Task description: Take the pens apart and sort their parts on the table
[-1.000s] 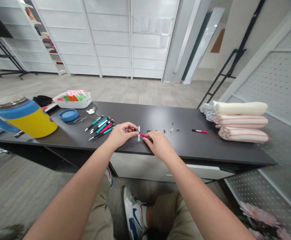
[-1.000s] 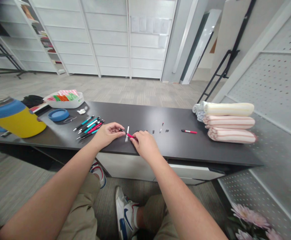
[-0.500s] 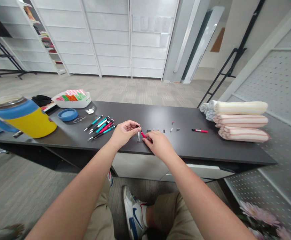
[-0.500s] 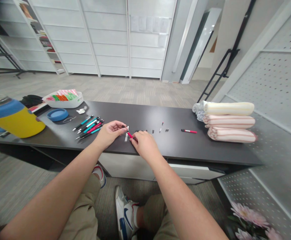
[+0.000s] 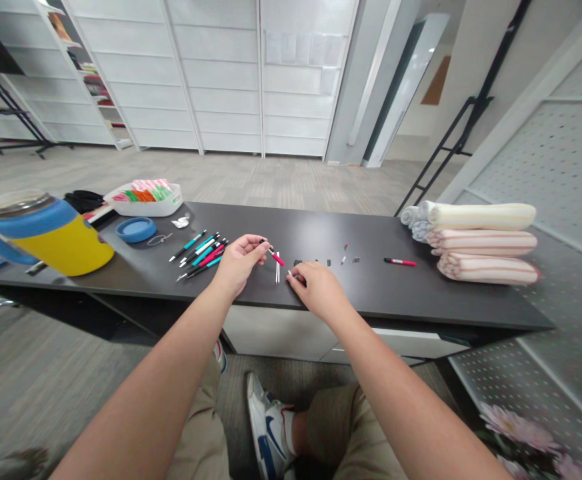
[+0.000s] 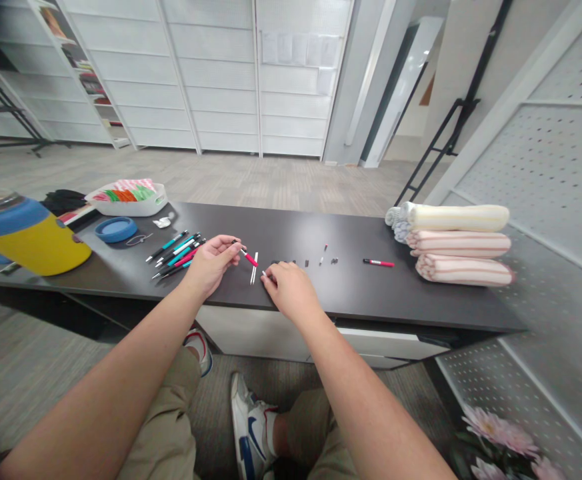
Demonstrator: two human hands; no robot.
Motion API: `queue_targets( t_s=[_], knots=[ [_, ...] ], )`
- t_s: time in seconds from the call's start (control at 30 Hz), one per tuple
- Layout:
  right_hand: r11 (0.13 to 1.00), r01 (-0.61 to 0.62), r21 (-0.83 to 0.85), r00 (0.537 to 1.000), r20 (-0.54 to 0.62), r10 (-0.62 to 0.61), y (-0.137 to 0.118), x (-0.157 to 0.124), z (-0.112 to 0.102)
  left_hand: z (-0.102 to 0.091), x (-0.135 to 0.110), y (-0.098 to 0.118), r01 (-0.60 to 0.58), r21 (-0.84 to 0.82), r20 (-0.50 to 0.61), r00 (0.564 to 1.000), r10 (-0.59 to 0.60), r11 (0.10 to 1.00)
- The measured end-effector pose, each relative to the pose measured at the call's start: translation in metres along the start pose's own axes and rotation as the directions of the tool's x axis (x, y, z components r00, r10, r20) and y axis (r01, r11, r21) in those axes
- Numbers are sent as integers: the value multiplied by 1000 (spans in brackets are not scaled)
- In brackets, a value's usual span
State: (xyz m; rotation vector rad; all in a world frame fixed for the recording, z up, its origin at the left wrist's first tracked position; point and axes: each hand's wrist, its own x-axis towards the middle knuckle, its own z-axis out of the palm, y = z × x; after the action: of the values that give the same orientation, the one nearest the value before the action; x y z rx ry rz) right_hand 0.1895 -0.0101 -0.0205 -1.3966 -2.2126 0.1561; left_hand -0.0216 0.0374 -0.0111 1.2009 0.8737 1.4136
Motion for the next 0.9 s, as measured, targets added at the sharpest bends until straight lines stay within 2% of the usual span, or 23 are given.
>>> queue_targets(
  t_s=[0.23,0.37,0.5,0.63,0.8,0.9],
  knots=[
    [1000,3,-17,1000,3,-3,-1,0,0,4,-3,1,-32,114,39,999,27,993],
    [999,8,-41,1000,-4,-8,-1,-1,0,4,-2,0,-30,104,12,1000,29,994],
    [999,26,-40,999,-21,-27,-2,-1,0,0,1,-1,10,-9,-15,1000,-10,1000],
    [999,28,-32,999,-22,-29,-2,-2,0,-4,5,-2,104,-158,-53,992,-114,982],
    [999,24,-44,999,-23,-25,-3,-3,-1,-14,13,-2,182,-378,-87,969,-230,908],
    [999,25,-43,999,-27,-26,-3,-3,-1,-20,17,-1,193,-467,-88,961,-262,863]
  ],
)
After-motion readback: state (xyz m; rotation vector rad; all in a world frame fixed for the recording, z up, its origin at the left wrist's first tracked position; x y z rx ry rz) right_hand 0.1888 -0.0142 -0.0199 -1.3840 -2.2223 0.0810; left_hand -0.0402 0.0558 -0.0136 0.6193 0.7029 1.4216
